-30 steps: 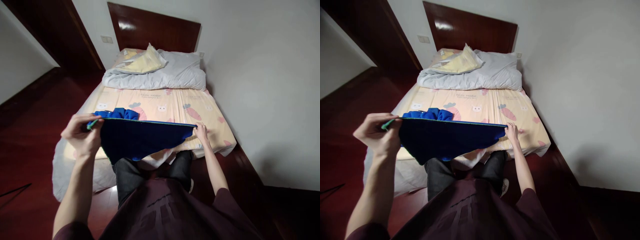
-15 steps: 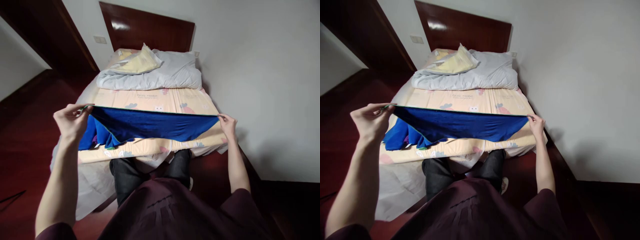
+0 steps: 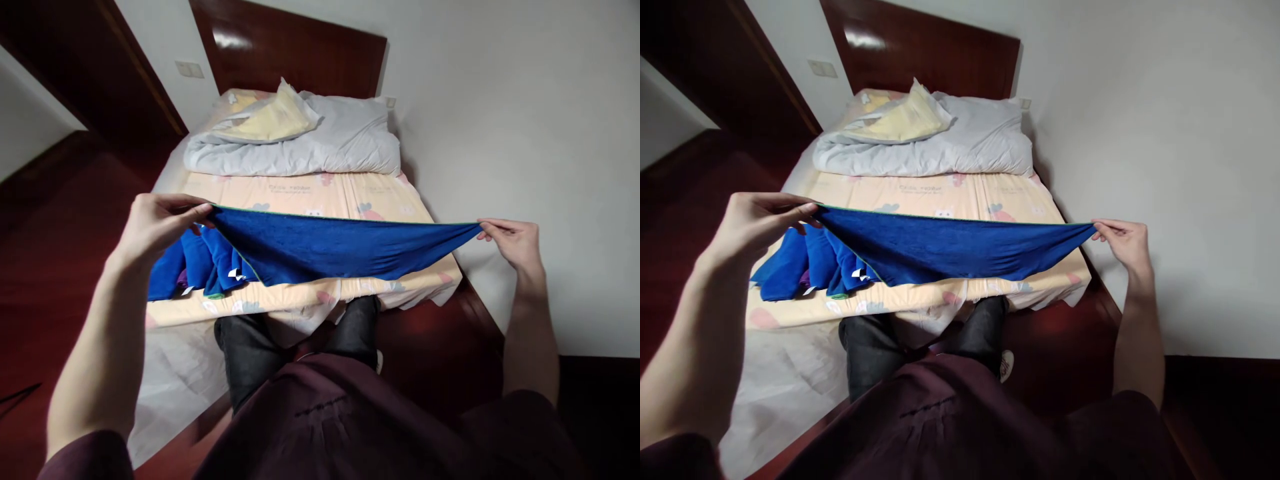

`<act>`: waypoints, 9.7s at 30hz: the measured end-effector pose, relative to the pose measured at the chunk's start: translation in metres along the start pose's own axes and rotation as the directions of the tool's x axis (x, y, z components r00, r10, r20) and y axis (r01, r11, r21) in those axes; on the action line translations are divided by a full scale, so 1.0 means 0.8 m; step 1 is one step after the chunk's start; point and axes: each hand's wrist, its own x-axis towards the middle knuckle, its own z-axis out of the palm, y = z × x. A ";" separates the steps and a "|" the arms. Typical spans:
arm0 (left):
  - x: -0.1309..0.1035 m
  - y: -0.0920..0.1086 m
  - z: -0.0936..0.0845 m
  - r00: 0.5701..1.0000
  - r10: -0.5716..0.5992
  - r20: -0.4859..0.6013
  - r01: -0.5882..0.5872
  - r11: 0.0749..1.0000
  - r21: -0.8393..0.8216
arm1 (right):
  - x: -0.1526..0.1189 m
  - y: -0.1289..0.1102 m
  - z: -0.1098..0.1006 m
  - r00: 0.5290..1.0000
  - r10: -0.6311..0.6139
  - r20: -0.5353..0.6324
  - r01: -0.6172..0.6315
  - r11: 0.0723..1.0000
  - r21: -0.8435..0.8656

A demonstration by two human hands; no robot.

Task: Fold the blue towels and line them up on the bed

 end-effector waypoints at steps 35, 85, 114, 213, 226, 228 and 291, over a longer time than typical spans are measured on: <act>-0.062 -0.267 0.234 0.965 0.161 0.209 -0.183 0.979 0.093 | -0.080 0.237 0.235 0.992 0.071 0.101 -0.056 0.988 -0.145; -0.160 -0.301 0.437 0.952 -0.113 0.283 -0.006 0.921 0.388 | -0.252 0.018 0.653 0.710 -0.159 0.685 0.034 0.981 0.193; -0.157 -0.293 0.435 0.957 -0.112 0.266 -0.017 0.898 0.440 | -0.160 0.303 0.404 0.920 0.180 0.348 -0.037 0.924 -0.380; 0.076 -0.373 0.441 0.972 -0.183 0.147 0.074 0.833 0.548 | -0.094 0.056 0.709 0.763 -0.171 0.623 0.191 0.981 0.035; 0.074 -0.370 0.442 0.972 -0.197 0.128 0.099 0.836 0.540 | 0.009 0.269 0.564 0.806 0.093 0.584 0.103 0.951 -0.293; 0.074 -0.370 0.443 0.967 -0.227 0.117 0.123 0.815 0.567 | 0.029 0.308 0.538 0.833 0.162 0.529 0.059 0.925 -0.376; 0.047 -0.324 0.455 0.977 -0.118 0.178 0.000 0.835 0.550 | -0.073 0.304 0.433 0.889 0.203 0.411 0.055 0.843 -0.535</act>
